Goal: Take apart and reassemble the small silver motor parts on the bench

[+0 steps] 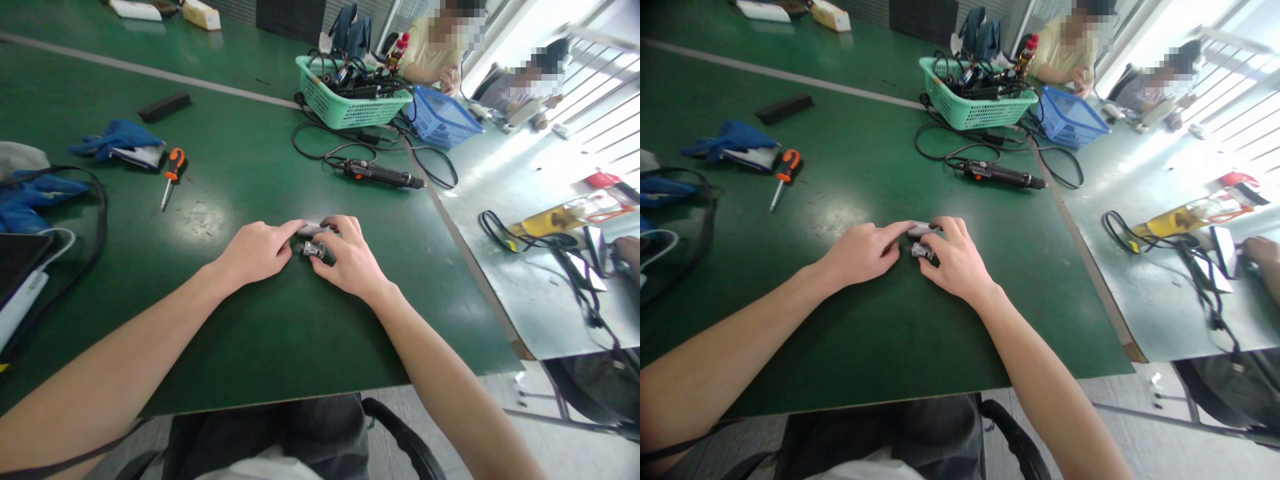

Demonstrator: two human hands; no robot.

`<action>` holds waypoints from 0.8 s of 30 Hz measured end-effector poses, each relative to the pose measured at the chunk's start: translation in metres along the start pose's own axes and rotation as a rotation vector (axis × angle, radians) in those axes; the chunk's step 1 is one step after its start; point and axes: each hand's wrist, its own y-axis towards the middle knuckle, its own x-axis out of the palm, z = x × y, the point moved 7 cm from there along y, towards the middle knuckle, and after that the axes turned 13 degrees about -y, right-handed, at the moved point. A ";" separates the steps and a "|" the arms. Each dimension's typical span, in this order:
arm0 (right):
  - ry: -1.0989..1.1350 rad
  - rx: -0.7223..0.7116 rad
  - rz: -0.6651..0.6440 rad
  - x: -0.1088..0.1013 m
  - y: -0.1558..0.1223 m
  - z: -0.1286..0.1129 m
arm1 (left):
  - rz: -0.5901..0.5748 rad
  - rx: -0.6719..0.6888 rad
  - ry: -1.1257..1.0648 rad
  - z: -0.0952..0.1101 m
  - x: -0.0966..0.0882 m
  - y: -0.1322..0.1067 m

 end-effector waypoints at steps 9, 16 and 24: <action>0.029 -0.034 -0.130 0.005 0.000 -0.009 | -0.001 0.020 -0.017 -0.001 0.000 -0.002; 0.023 -0.043 -0.117 0.010 -0.002 -0.009 | -0.002 0.025 -0.034 0.000 -0.001 -0.002; 0.039 -0.050 -0.113 0.010 -0.003 -0.009 | 0.007 0.055 -0.071 0.003 0.001 -0.004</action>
